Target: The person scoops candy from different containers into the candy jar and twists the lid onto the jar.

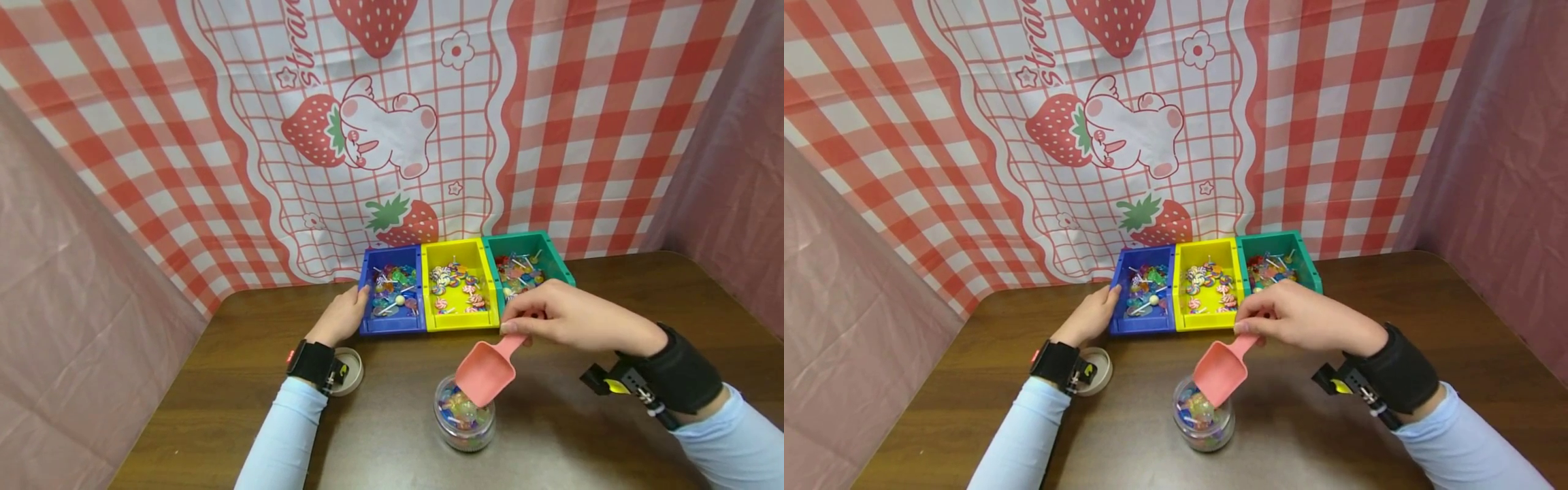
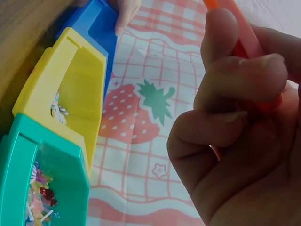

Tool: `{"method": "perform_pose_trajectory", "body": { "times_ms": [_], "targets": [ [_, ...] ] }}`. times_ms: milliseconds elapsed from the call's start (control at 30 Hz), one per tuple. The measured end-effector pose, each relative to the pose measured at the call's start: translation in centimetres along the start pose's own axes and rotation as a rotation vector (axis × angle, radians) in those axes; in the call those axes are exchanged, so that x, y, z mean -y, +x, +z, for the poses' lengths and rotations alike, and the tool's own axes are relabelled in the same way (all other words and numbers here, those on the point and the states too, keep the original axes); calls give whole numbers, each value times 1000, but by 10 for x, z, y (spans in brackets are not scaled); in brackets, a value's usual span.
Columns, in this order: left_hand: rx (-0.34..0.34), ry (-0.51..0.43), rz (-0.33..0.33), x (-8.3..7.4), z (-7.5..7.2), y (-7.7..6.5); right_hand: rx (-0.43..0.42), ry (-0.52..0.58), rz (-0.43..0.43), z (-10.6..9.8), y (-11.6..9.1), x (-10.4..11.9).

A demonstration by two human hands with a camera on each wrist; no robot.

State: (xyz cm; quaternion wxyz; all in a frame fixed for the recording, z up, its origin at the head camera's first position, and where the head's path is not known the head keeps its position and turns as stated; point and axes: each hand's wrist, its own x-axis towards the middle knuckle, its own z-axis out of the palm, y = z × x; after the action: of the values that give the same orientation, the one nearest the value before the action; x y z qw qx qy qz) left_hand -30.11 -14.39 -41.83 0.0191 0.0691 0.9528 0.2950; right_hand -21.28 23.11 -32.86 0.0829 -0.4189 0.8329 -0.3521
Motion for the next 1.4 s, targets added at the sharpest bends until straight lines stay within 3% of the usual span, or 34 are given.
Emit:
{"method": "perform_pose_trajectory", "body": {
  "times_ms": [333, 600, 967, 1133, 1400],
  "targets": [
    [-5, -3, -2, 3, 0, -2, -53, 76, 155, -13, -1, -14],
    [13, -11, -5, 3, 2, -1, -110, 53, 223, -15, -4, -22],
    [3, -14, 20, 1, -1, -1, -312, 24, 379, -20, -14, -37],
    [2, -12, 27, 1, 0, 0, -425, 96, 452, -22, -29, -50],
    [5, -26, 14, -2, -2, -1, -477, 160, 491, -28, -47, -62]
  ]
}}
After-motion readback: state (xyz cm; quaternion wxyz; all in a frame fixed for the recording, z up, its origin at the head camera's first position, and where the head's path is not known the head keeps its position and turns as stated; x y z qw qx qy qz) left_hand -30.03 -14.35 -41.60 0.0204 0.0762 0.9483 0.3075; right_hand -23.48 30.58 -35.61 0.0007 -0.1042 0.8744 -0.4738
